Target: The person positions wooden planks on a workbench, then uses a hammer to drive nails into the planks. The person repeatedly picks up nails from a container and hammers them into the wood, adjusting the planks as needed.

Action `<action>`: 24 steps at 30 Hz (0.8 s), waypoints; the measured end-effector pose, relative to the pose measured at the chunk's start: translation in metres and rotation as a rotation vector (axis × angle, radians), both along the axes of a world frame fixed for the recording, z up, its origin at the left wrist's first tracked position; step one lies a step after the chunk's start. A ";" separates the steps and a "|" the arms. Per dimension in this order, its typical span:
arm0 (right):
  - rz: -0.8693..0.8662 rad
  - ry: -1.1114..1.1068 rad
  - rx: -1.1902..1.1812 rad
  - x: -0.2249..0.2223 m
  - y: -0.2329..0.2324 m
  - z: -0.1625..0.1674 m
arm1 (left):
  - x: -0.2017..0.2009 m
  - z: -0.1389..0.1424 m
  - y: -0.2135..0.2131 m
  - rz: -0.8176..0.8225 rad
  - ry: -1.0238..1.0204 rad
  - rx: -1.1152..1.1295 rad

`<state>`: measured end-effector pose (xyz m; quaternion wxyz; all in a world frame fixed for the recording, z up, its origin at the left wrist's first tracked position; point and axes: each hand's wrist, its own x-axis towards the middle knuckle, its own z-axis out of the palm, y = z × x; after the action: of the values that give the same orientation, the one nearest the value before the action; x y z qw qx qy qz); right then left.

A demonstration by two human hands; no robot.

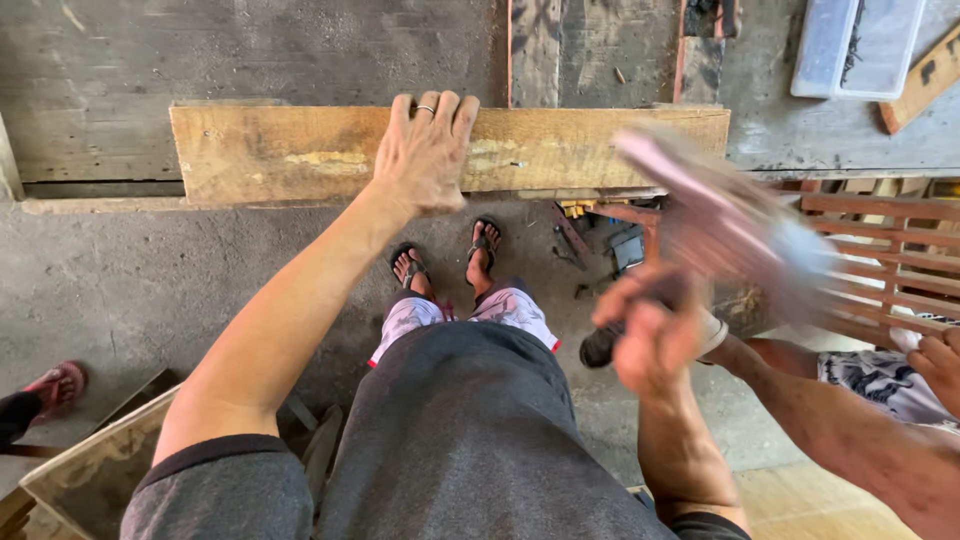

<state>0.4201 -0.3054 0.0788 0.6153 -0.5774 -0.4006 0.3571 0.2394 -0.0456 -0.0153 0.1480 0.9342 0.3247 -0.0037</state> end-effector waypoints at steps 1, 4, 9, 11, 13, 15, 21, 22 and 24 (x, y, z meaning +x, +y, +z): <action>-0.013 -0.003 0.159 -0.002 -0.003 0.004 | 0.000 -0.001 0.000 0.000 0.017 -0.017; 0.014 -0.297 0.278 -0.003 0.003 -0.009 | -0.002 -0.005 0.000 -0.001 0.040 -0.034; 0.133 -0.501 -0.645 0.015 0.019 -0.066 | -0.008 -0.004 -0.003 -0.021 -0.120 0.133; 0.103 -0.364 -0.645 0.021 0.006 -0.070 | -0.008 -0.002 -0.003 -0.019 -0.095 0.101; 0.022 -0.323 -0.533 0.023 -0.009 -0.062 | -0.006 -0.001 -0.001 -0.033 -0.067 0.071; 0.010 -0.186 -0.380 0.023 -0.019 -0.046 | -0.004 0.000 0.001 -0.022 0.009 0.005; -0.008 -0.183 -0.149 0.009 -0.011 0.003 | -0.001 0.003 0.001 -0.032 -0.015 0.014; -0.013 -0.228 -0.146 0.008 -0.009 0.005 | -0.001 0.003 0.000 -0.038 -0.013 0.020; 0.021 -0.296 -0.226 0.010 -0.008 -0.001 | -0.002 0.005 0.000 -0.042 -0.005 0.036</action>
<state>0.4302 -0.3129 0.0775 0.4771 -0.6848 -0.4500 0.3176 0.2378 -0.0457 -0.0104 0.1318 0.9433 0.3048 0.0015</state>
